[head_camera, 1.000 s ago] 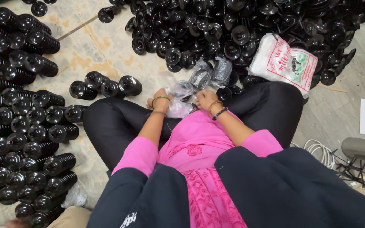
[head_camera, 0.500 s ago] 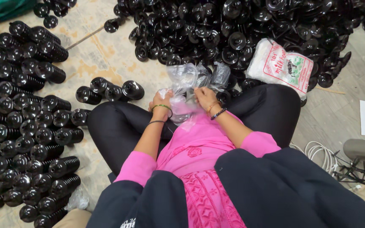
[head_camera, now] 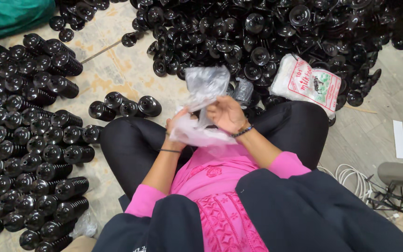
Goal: The person sits on the floor surrounded by black plastic parts and wraps them one at a time in small clear plastic bags, twisting the bags closed and placing the wrapped parts in a growing pile beside them.
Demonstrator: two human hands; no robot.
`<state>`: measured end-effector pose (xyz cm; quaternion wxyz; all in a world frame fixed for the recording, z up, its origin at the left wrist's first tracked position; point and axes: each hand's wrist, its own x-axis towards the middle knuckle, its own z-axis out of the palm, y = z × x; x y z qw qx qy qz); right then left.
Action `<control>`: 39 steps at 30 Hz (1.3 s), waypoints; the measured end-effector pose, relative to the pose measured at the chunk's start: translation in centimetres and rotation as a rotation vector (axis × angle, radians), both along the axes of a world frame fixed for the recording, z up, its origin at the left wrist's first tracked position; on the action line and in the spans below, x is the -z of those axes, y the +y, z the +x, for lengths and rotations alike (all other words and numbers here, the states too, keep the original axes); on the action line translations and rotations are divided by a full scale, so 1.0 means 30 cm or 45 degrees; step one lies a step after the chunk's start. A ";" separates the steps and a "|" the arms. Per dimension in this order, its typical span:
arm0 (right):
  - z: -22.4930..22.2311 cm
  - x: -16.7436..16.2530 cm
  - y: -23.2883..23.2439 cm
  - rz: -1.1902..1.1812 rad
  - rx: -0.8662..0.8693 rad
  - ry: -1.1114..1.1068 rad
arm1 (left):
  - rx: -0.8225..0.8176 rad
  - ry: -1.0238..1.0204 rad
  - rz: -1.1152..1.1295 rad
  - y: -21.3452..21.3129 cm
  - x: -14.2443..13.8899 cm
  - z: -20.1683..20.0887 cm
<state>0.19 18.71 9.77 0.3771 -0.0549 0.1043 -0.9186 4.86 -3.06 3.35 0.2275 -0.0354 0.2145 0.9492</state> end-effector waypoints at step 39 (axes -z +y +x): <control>-0.044 0.304 -0.197 1.952 0.711 0.663 | 0.365 -0.130 -2.439 -0.050 0.155 -0.253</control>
